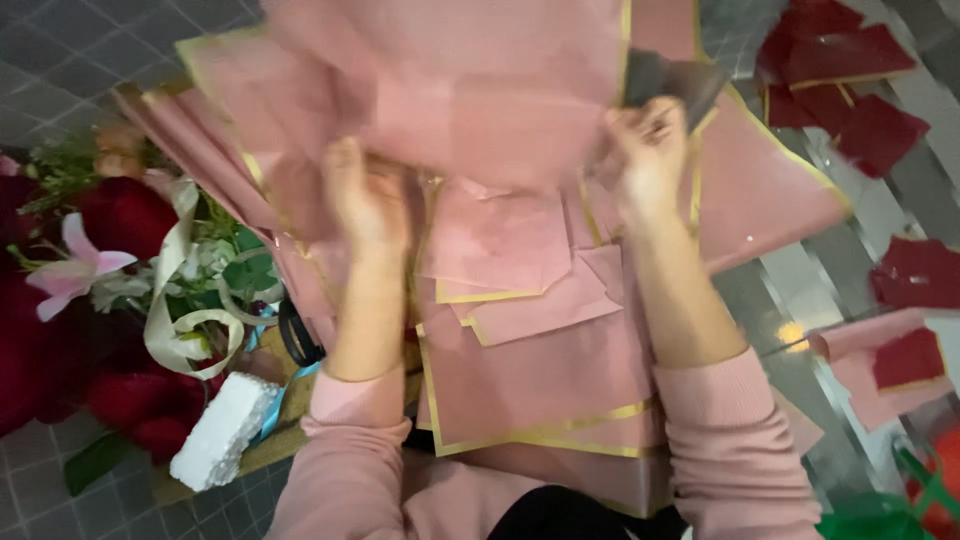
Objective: The person arranges a bouquet of small pink flowers, uses tape and scissors to secure pink wrapping paper with gold trim, and folds multiple layers of paper around the bouquet.
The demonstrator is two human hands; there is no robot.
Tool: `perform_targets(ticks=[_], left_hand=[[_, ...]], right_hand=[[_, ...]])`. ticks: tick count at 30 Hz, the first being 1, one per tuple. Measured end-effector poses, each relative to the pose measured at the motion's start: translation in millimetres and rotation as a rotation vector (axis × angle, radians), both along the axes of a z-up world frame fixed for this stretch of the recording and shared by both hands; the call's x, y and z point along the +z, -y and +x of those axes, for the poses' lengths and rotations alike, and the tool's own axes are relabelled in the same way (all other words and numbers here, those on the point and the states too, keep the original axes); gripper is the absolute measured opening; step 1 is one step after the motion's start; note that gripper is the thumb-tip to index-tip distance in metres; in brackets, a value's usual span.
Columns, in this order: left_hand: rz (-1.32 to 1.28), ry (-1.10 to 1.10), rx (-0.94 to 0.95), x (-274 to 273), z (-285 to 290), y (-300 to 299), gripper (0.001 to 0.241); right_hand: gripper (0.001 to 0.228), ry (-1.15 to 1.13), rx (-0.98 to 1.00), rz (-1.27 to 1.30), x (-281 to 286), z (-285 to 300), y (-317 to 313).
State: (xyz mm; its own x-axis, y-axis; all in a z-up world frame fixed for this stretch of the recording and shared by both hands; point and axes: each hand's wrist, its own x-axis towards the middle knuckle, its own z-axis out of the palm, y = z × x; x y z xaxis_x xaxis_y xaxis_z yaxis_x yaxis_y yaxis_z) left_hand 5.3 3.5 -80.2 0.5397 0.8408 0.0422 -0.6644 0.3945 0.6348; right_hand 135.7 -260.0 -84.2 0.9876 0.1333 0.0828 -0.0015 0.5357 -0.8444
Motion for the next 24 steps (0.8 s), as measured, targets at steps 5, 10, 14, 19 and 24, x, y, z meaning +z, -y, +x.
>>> perform_targets(ticks=[5, 10, 14, 19, 24], left_hand=[[0.108, -0.117, -0.211, 9.5, -13.1, 2.7, 0.009], [0.148, -0.126, -0.26, 10.9, -15.0, 11.7, 0.021], [0.104, -0.127, -0.314, -12.0, -11.2, 13.0, 0.049], [0.394, -0.26, -0.415, -12.6, -14.3, 30.7, 0.037], [0.634, -0.628, -0.279, 7.4, -17.3, 38.3, 0.024]], right_hand=[[0.043, -0.108, 0.035, 0.037, -7.5, 27.4, 22.3], [0.033, -0.11, 0.031, -0.011, -8.2, 28.7, 21.8], [0.027, -0.17, 0.038, -0.004, 6.0, 24.2, 18.5], [0.027, -0.192, 0.039, 0.052, 25.0, 13.2, 16.2], [0.022, -0.202, 0.015, -0.02, 32.0, 11.7, 16.5]])
